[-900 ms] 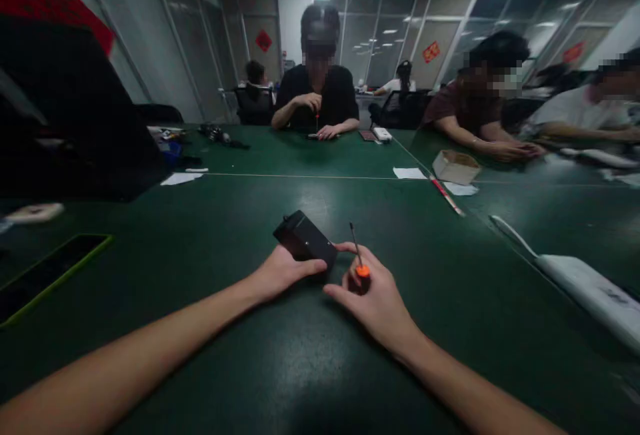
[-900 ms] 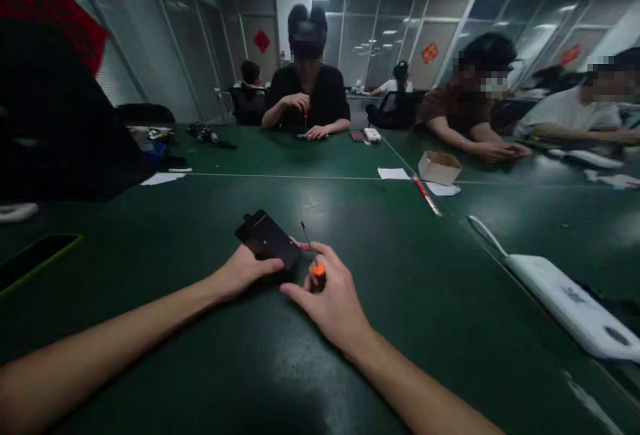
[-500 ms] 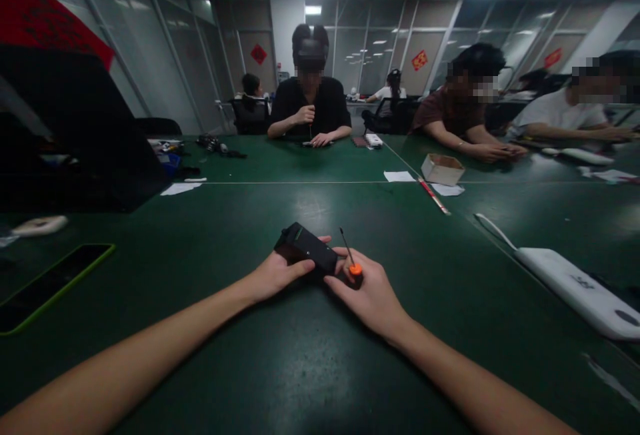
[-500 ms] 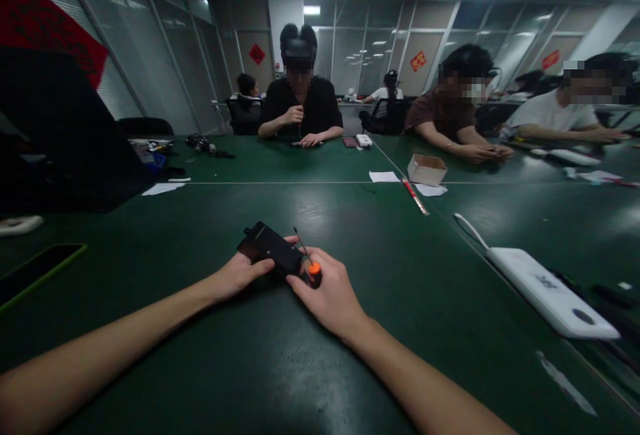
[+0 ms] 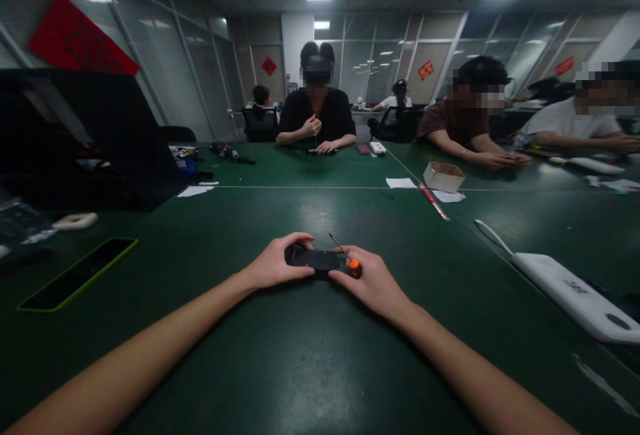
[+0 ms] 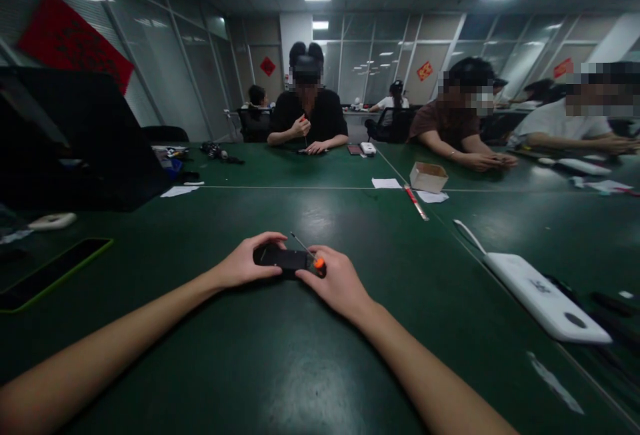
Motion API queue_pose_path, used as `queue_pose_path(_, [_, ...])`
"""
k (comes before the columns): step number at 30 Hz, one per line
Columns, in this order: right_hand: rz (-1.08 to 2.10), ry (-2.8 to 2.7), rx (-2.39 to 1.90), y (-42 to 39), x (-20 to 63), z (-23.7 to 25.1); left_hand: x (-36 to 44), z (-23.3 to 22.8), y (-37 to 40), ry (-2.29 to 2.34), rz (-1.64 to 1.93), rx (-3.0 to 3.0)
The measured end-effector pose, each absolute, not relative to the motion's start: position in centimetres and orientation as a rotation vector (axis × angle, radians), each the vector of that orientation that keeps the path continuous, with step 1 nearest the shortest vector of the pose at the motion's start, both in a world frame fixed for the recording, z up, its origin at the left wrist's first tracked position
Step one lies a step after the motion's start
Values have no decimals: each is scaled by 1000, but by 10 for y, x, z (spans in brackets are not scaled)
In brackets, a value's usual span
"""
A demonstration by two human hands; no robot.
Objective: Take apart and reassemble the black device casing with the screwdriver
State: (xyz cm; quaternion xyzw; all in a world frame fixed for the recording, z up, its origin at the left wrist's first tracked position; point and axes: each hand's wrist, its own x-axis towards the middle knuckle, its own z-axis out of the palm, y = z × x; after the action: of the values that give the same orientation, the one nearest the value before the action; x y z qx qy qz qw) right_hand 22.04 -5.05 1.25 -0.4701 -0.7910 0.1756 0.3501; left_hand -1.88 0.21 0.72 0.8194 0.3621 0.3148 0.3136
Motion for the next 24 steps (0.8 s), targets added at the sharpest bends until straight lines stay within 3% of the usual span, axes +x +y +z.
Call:
queue_pose_path(6, [96,-2274,-1436,-39,249,23,-1,13,-2,958,822,2420])
queue_pose_path(13, [-195,-2443,-1325,-28,291,37,2,15,-7,975,838,2357])
queue_pose_path(24, [-292,-2577,-1109,-39,281,45,-20,27,-36,1123,737,2316])
